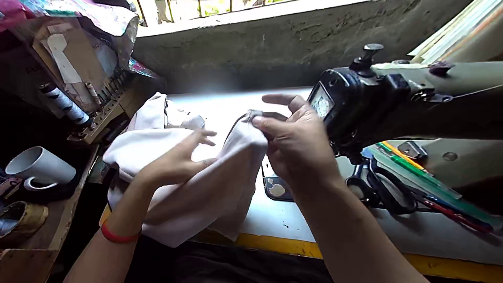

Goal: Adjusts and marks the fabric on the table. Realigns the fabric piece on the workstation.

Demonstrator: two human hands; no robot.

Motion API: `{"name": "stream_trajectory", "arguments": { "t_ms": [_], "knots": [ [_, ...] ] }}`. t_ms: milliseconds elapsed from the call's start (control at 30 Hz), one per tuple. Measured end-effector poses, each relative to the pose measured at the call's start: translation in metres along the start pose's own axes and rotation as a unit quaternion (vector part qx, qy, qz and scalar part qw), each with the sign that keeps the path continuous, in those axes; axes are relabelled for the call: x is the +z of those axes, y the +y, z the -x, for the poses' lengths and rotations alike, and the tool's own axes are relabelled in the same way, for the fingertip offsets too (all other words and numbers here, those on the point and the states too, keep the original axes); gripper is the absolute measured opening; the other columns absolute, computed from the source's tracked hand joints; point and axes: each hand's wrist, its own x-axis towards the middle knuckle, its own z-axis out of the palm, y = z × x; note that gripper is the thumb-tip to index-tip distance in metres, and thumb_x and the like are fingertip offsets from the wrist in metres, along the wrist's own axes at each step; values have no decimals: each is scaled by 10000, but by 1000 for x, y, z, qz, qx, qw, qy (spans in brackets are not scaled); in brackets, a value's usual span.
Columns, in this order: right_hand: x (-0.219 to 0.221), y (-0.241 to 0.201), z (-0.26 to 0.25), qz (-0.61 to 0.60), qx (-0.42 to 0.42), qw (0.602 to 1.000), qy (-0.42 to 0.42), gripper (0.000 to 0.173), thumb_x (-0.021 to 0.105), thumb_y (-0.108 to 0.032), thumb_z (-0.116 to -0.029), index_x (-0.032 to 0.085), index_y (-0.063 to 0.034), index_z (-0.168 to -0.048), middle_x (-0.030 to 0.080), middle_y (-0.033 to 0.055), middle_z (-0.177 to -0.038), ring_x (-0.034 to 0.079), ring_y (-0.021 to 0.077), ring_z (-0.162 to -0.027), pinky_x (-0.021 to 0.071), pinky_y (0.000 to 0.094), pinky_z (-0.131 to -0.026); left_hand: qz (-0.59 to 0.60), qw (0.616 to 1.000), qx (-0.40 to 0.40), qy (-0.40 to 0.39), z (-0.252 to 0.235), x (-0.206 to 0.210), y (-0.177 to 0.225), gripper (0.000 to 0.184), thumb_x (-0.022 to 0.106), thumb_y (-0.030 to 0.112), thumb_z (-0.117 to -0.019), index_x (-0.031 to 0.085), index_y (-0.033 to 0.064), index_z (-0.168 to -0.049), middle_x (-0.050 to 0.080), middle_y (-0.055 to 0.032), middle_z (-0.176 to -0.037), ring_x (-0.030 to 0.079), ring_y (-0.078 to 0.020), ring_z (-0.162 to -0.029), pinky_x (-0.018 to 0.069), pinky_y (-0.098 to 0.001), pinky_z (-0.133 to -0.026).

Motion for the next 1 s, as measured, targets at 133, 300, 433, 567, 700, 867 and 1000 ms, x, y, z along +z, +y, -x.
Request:
{"name": "stream_trajectory", "arguments": {
  "t_ms": [133, 300, 433, 567, 700, 867, 1000],
  "knots": [
    [9, -28, -2, 86, -125, 988, 26, 434, 679, 96, -845, 559, -44, -1239, 687, 42, -927, 692, 86, -671, 608, 229, -584, 190, 981, 1, -47, -3, 6, -7, 222, 524, 197, -1043, 692, 66, -981, 674, 23, -797, 634, -29, -709, 552, -221, -655],
    [-4, 18, -22, 266, 17, 960, -85, 840, 740, -326, -937, 249, -91, -1577, 659, 172, -1194, 697, 197, -929, 595, 409, -821, -165, 971, -127, 116, -12, -25, -19, 266, 596, 296, -1041, 661, 50, -1118, 667, -115, -865, 653, -253, -770, 541, -510, -730],
    [-30, 55, 17, 359, 95, 919, -130, 979, 796, -301, -895, 155, -141, -1619, 512, 217, -1441, 715, 265, -972, 614, 452, -814, -384, 906, -146, 102, -7, -3, -33, 360, 676, 283, -985, 665, 5, -1213, 640, -285, -1146, 614, -504, -1102, 488, -688, -847],
    [-60, 65, 88, 495, -62, 862, -90, 703, 700, -307, -959, 369, -179, -1565, 627, 69, -1301, 674, 190, -1070, 599, 410, -872, -390, 912, -75, 105, -3, 31, -4, 289, 642, 158, -987, 684, 1, -1225, 620, -250, -1305, 551, -459, -1259, 432, -638, -1020],
    [-89, 90, 144, 620, -185, 747, -155, 559, 547, -568, -997, 634, -214, -1421, 542, 161, -1498, 502, 375, -1390, 441, 588, -1102, -281, 958, -50, 40, -5, 89, -11, 590, 466, 524, -1049, 548, 134, -1483, 522, -155, -1519, 454, -364, -1434, 356, -590, -1166],
    [-112, 105, 167, 699, -230, 647, -202, 714, 434, -690, -983, 528, -234, -1524, 474, 126, -1582, 428, 327, -1473, 304, 603, -1200, -301, 947, -109, 2, -3, 115, -29, 717, 184, 626, -1058, 351, 216, -1622, 333, -110, -1668, 282, -328, -1550, 182, -608, -1242],
    [-115, 108, 167, 689, -250, 650, -200, 775, 455, -705, -967, 535, -167, -1519, 517, 63, -1558, 458, 266, -1458, 290, 585, -1211, -260, 959, -112, -20, -29, 99, -41, 640, 245, 523, -1091, 382, 168, -1606, 356, -149, -1650, 280, -353, -1547, 190, -614, -1234]
  ]
}}
